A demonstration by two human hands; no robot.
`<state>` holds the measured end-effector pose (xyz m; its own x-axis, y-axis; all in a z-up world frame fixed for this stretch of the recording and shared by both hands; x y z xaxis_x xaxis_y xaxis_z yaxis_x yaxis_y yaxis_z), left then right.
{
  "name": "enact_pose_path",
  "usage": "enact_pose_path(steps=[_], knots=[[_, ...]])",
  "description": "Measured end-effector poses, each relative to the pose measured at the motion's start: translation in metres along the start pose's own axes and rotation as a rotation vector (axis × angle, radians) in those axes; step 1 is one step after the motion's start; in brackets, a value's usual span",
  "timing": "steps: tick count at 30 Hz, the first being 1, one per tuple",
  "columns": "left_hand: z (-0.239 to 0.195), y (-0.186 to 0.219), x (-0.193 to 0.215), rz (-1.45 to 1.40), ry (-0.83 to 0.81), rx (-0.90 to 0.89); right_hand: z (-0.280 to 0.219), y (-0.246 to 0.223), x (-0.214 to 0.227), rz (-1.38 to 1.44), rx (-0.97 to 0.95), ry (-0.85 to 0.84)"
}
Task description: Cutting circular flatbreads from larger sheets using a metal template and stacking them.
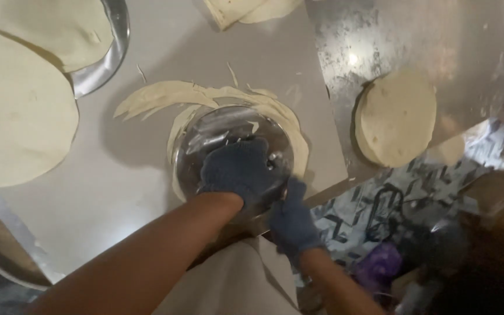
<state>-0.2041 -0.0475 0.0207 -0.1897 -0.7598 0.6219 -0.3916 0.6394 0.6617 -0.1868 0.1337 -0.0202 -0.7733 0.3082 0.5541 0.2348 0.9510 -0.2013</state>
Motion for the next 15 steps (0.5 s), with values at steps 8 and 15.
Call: enact_pose_path(steps=[8, 15], knots=[[-0.002, 0.005, -0.004, 0.052, 0.020, -0.154, -0.006, 0.059, -0.034, 0.326, -0.179, 0.011], [-0.046, -0.115, 0.049, 0.293, 0.537, -0.232, -0.016, 0.137, -0.036, 0.823, 0.118, 0.228]])
Point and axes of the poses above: each hand's wrist, its own z-axis towards the middle knuckle, its own x-axis out of the back of the hand, y = z × x, the point moved 10 cm from there along z, towards the middle knuckle, and after that the axes turned 11 degrees about -x, right-handed, at the moved point
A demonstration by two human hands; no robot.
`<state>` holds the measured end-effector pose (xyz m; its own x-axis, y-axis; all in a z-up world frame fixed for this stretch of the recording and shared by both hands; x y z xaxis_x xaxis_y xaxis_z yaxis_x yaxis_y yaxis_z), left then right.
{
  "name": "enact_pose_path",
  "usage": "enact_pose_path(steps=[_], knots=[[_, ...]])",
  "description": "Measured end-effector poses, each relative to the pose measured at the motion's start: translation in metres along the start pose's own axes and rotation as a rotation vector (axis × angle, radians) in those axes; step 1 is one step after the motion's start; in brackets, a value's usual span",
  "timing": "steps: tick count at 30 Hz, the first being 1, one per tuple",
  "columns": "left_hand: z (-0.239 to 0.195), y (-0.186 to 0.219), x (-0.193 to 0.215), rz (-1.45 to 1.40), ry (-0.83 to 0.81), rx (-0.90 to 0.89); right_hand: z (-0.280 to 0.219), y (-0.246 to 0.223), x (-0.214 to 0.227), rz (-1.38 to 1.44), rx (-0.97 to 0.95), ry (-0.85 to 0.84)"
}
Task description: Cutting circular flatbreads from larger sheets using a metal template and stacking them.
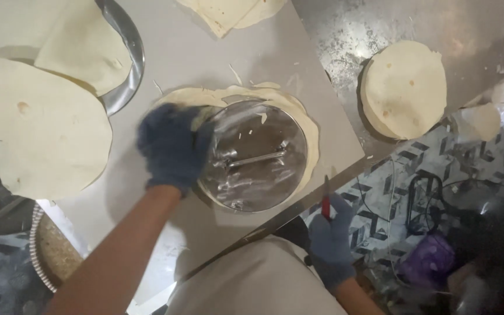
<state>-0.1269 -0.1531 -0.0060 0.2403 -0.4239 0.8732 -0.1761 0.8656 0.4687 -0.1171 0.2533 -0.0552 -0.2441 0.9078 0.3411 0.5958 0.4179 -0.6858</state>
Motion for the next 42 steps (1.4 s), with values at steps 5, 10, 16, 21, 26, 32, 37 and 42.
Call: enact_pose_path(steps=[5, 10, 16, 21, 26, 32, 37, 42], knots=[[-0.015, -0.021, 0.030, 0.154, -0.011, 0.207, -0.023, -0.033, -0.003, 0.062, -0.113, 0.036], [-0.020, -0.030, 0.026, 0.193, 0.005, 0.221, -0.036, -0.063, -0.019, -0.007, -0.082, -0.072], [-0.011, -0.037, 0.034, 0.328, 0.194, 0.019, -0.044, -0.060, -0.028, -0.140, -0.230, 0.018], [0.033, -0.011, 0.057, 0.242, 0.210, 0.028, -0.079, -0.130, -0.115, -1.034, 0.336, -0.186], [0.041, 0.128, -0.043, -0.127, -0.427, -0.066, -0.086, -0.077, -0.182, -1.199, -0.066, -0.524], [0.025, 0.147, -0.068, -0.186, -0.566, 0.182, 0.005, 0.185, -0.233, -0.684, -0.215, -0.759], [0.026, 0.145, -0.058, -0.191, -0.350, 0.152, 0.002, 0.178, -0.210, -0.883, -0.152, -0.697], [0.023, 0.146, -0.055, -0.119, -0.293, 0.134, 0.003, 0.149, -0.174, -1.143, -0.065, -0.666]])
Point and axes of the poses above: each hand's wrist, its own z-axis towards the middle knuckle, its own x-axis out of the back of the hand, y = z × x, the point moved 10 cm from there along z, towards the middle knuckle, and after that the axes turned 11 degrees about -x, right-handed, at the moved point
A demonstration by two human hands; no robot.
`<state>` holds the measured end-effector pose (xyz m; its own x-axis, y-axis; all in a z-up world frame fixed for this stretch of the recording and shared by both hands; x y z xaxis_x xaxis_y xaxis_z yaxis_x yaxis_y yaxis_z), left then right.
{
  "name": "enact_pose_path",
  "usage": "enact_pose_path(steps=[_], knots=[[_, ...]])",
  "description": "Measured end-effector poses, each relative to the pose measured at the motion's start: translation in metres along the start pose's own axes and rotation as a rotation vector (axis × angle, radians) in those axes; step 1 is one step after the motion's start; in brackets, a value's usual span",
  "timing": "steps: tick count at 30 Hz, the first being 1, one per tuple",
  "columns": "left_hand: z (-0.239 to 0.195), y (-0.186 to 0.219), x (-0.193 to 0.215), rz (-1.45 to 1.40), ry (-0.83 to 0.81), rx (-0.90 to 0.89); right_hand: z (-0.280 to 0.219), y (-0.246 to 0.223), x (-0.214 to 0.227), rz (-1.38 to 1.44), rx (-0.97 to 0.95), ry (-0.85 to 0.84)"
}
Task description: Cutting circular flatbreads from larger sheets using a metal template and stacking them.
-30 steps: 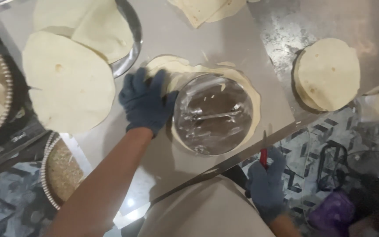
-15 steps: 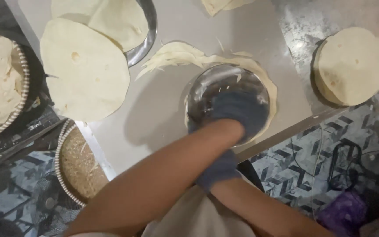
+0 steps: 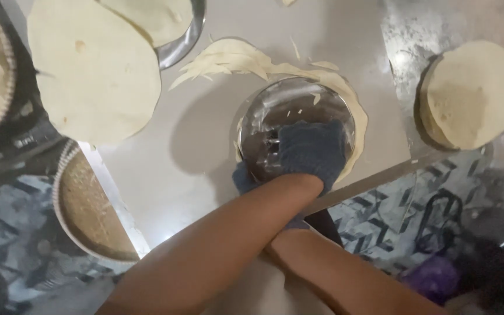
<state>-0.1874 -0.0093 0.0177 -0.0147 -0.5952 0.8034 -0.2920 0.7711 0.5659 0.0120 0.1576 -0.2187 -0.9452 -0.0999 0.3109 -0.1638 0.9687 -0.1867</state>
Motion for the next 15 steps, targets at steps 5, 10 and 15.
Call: enact_pose_path(steps=[5, 10, 15], knots=[[-0.006, -0.002, 0.013, -0.041, 0.201, 0.000, -0.030, -0.003, 0.059, -0.327, 0.032, 0.050], [-0.013, -0.003, 0.016, -0.037, 0.371, 0.036, -0.061, -0.008, 0.143, -0.679, 0.087, 0.109], [-0.006, -0.007, -0.007, -0.053, 0.223, 0.079, -0.124, -0.036, 0.207, -1.241, 0.322, -0.083]])
Point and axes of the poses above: each hand's wrist, its own z-axis towards the middle knuckle, its own x-axis out of the back of the hand, y = z × x, the point moved 10 cm from there along z, towards the middle knuckle, and after that the axes turned 11 degrees about -x, right-handed, at the moved point
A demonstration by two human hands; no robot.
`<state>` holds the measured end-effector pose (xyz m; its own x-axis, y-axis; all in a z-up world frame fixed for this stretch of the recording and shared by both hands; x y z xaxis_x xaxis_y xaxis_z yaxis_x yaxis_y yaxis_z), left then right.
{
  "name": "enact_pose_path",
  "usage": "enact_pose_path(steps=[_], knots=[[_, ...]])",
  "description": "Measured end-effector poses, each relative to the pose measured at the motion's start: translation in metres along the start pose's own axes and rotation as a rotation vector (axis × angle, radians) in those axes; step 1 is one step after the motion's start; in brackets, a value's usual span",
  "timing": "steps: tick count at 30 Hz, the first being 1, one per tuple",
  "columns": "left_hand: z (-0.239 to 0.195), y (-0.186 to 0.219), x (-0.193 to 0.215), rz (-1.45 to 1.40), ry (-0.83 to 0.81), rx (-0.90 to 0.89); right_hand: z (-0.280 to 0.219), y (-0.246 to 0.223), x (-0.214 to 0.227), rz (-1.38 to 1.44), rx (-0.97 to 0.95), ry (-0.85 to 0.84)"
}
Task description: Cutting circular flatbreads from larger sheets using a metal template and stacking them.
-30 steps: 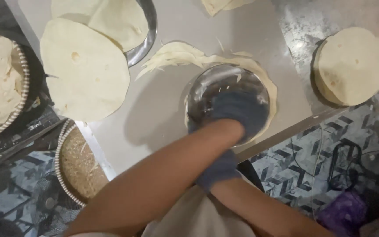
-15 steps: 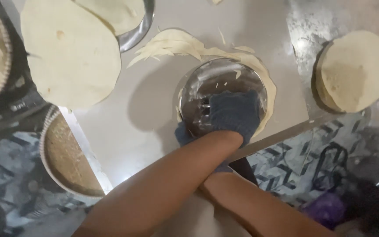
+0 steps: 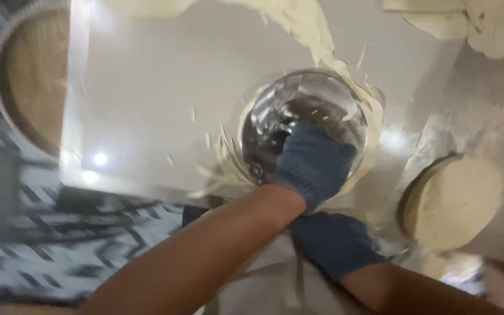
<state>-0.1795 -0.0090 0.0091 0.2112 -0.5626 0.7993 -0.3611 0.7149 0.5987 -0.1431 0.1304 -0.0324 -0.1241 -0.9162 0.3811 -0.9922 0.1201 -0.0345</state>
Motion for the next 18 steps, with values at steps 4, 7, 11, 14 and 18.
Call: enact_pose_path(steps=[4, 7, 11, 14, 18], knots=[[-0.003, 0.000, 0.000, 0.026, 0.109, 0.110, 0.008, 0.036, 0.008, -0.178, 0.072, 0.034], [-0.010, -0.005, 0.009, 0.062, 0.294, 0.202, 0.015, 0.036, 0.013, -0.267, 0.195, 0.088], [-0.003, -0.003, 0.001, 0.112, 0.076, 0.204, 0.027, 0.047, 0.013, -0.308, 0.300, 0.191], [-0.003, 0.003, 0.005, 0.126, 0.042, 0.223, 0.027, 0.053, 0.029, -0.383, 0.354, 0.182], [-0.002, -0.005, -0.003, 0.132, 0.011, 0.286, 0.034, 0.070, 0.029, -0.588, 0.447, 0.098]])
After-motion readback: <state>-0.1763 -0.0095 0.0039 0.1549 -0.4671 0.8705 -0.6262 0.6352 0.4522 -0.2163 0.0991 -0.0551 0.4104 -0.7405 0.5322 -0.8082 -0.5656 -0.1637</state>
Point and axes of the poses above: each hand's wrist, its own z-axis towards the middle knuckle, its own x-axis out of the back of the hand, y = z × x, the point moved 10 cm from there along z, towards the middle knuckle, and after that the axes turned 11 degrees about -x, right-handed, at the moved point
